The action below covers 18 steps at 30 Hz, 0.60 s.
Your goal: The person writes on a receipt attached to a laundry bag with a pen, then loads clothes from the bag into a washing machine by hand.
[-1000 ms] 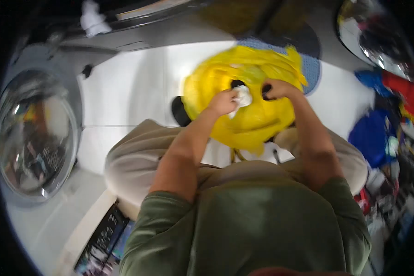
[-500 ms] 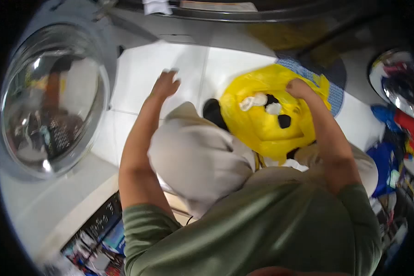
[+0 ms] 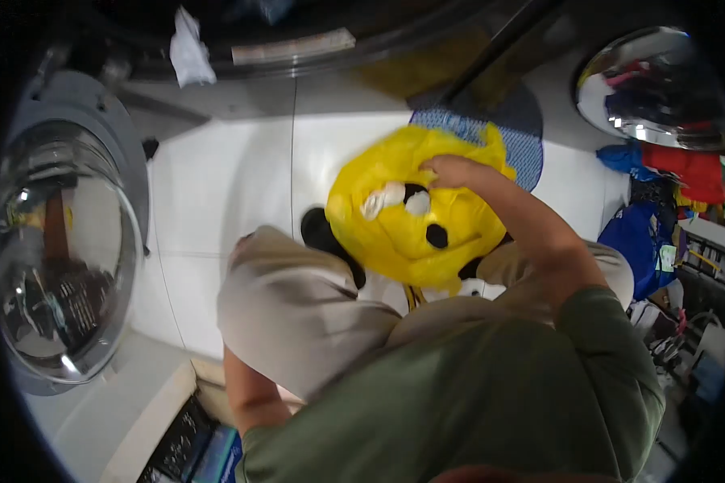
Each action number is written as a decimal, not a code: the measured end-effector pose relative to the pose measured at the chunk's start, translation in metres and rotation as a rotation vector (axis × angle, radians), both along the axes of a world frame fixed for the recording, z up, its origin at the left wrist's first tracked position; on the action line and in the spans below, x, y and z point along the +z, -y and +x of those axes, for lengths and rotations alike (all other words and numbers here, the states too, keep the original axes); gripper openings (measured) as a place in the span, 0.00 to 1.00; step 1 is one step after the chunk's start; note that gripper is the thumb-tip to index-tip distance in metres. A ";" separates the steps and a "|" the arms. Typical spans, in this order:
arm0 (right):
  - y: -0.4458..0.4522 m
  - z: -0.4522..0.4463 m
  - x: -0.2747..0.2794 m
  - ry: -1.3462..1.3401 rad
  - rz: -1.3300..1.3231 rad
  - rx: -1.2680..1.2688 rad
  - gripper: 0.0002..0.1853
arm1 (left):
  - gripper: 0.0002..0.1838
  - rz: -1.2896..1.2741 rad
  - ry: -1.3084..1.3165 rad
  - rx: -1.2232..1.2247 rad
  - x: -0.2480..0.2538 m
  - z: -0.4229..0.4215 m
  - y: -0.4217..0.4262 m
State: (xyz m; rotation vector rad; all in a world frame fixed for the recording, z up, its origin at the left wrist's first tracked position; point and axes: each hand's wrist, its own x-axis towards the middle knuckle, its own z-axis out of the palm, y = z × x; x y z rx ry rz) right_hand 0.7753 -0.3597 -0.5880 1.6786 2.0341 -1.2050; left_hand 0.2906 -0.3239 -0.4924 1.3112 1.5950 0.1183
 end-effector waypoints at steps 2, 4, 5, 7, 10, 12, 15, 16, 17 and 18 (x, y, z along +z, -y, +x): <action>0.005 0.029 0.055 -0.009 0.075 0.043 0.30 | 0.18 0.436 0.122 -0.166 0.041 0.020 -0.050; 0.016 0.057 0.138 0.118 0.084 0.016 0.29 | 0.15 0.682 0.178 -0.326 0.122 0.065 -0.086; 0.025 0.071 0.175 0.260 0.156 0.077 0.30 | 0.13 0.825 0.227 -0.370 0.166 0.094 -0.095; 0.054 0.088 0.260 0.357 0.249 -0.033 0.29 | 0.12 1.154 0.464 -0.476 0.250 0.148 -0.103; 0.115 0.119 0.326 0.225 0.589 -0.241 0.27 | 0.15 1.417 0.781 -0.421 0.363 0.231 -0.091; 0.166 0.122 0.356 0.116 0.734 -0.449 0.24 | 0.30 1.498 0.884 -0.190 0.424 0.275 -0.104; 0.256 0.144 0.338 0.081 0.901 -0.658 0.23 | 0.49 1.490 0.924 0.064 0.497 0.317 -0.150; 0.288 0.146 0.325 0.113 0.816 -0.803 0.24 | 0.54 1.403 0.918 0.119 0.512 0.328 -0.153; 0.322 0.148 0.308 0.144 0.719 -0.947 0.24 | 0.56 1.475 0.754 0.221 0.519 0.342 -0.159; 0.356 0.154 0.280 0.200 0.667 -0.986 0.25 | 0.58 1.536 0.587 0.319 0.520 0.355 -0.160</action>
